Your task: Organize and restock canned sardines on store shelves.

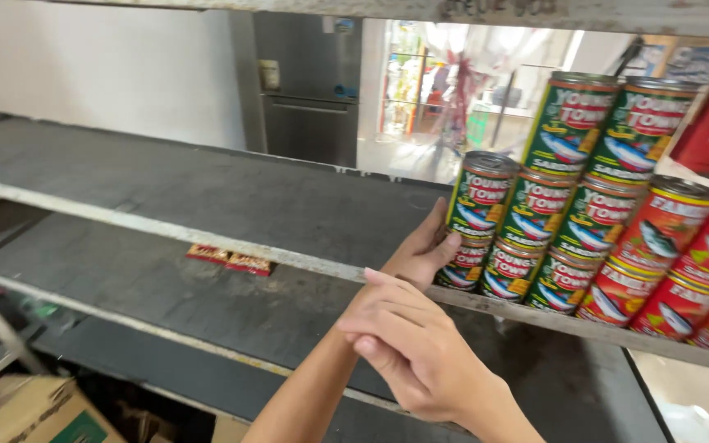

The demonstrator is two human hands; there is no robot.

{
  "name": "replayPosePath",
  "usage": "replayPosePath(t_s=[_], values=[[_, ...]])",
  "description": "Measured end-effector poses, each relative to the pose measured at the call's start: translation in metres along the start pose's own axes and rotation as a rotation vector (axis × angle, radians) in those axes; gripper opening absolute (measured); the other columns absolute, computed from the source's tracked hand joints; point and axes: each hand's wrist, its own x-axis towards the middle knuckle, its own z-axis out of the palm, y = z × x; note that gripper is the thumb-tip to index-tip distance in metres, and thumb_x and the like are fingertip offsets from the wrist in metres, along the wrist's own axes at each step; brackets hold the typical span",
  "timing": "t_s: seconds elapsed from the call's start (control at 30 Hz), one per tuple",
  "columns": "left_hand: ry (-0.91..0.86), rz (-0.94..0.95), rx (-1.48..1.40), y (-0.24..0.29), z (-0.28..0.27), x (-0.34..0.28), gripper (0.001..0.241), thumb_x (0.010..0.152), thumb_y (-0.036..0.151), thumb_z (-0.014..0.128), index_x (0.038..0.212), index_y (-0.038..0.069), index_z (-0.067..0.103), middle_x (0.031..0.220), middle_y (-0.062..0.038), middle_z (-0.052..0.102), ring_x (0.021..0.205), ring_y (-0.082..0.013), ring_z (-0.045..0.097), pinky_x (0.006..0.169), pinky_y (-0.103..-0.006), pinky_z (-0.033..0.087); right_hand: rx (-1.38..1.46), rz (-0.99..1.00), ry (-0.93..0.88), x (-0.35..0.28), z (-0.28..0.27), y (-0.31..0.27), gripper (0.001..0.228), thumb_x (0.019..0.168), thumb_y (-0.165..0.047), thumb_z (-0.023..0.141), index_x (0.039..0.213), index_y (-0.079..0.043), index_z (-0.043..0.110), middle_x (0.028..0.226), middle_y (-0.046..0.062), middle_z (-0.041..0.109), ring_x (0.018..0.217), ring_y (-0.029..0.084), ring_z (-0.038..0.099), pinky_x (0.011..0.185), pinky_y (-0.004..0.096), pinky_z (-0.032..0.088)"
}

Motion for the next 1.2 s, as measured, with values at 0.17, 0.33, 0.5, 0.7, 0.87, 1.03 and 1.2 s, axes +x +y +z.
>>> replayPosePath(t_s=[0.17,0.33,0.5,0.7,0.87,1.03,1.2], values=[[0.301,0.056,0.161,0.025,-0.024,-0.040,0.066,0.104,0.020,0.054,0.162,0.003,0.027,0.162,-0.012,0.041,0.148,-0.0209,0.039,0.119,-0.0352,0.031,0.455,0.158,0.120,-0.024,0.022,0.019,0.028,0.110,-0.019,0.050,0.110,0.001,0.069,0.095,0.009,0.073,0.095,0.025,0.073,0.120,0.051,0.047],[0.366,0.064,-0.123,0.085,-0.050,-0.116,0.064,0.102,0.023,0.058,0.158,0.000,0.036,0.158,-0.017,0.047,0.144,-0.0295,0.048,0.115,-0.0435,0.041,1.294,0.286,0.282,-0.014,0.065,0.035,0.049,0.112,-0.034,0.043,0.117,0.009,0.066,0.101,0.021,0.070,0.096,0.032,0.066,0.102,0.051,0.048],[0.430,0.181,-0.178,0.147,-0.063,-0.196,0.063,0.100,0.024,0.062,0.156,0.003,0.041,0.156,-0.016,0.049,0.143,-0.0325,0.049,0.115,-0.0470,0.045,1.591,0.393,0.268,0.015,0.111,0.012,0.055,0.114,-0.040,0.035,0.119,0.007,0.063,0.097,0.020,0.067,0.101,0.035,0.063,0.109,0.052,0.043],[0.548,0.230,-0.053,0.219,-0.066,-0.293,0.060,0.103,0.026,0.058,0.157,0.007,0.041,0.156,-0.015,0.050,0.142,-0.0317,0.051,0.110,-0.0468,0.045,1.769,0.309,0.084,0.057,0.177,-0.022,0.055,0.118,-0.039,0.034,0.121,0.006,0.064,0.094,0.018,0.067,0.097,0.033,0.063,0.113,0.054,0.042],[0.634,0.350,0.017,0.269,-0.078,-0.383,0.059,0.104,0.025,0.057,0.156,0.004,0.041,0.155,-0.017,0.050,0.141,-0.0329,0.052,0.111,-0.0494,0.047,1.847,0.324,0.009,0.095,0.242,-0.070,0.054,0.116,-0.040,0.034,0.119,0.004,0.065,0.092,0.017,0.067,0.093,0.032,0.064,0.111,0.056,0.043],[0.721,0.361,0.105,0.332,-0.080,-0.473,0.060,0.103,0.024,0.056,0.157,0.004,0.041,0.155,-0.016,0.050,0.140,-0.0323,0.052,0.111,-0.0470,0.047,1.877,0.298,-0.030,0.129,0.307,-0.131,0.052,0.116,-0.039,0.035,0.117,0.003,0.066,0.089,0.015,0.067,0.091,0.030,0.064,0.111,0.059,0.045],[0.797,0.363,0.183,0.391,-0.082,-0.548,0.061,0.101,0.023,0.056,0.156,0.005,0.039,0.154,-0.017,0.050,0.137,-0.0309,0.055,0.108,-0.0450,0.050,1.884,0.367,-0.055,0.155,0.364,-0.190,0.053,0.113,-0.042,0.036,0.115,0.003,0.065,0.086,0.014,0.065,0.089,0.028,0.064,0.107,0.057,0.047]])
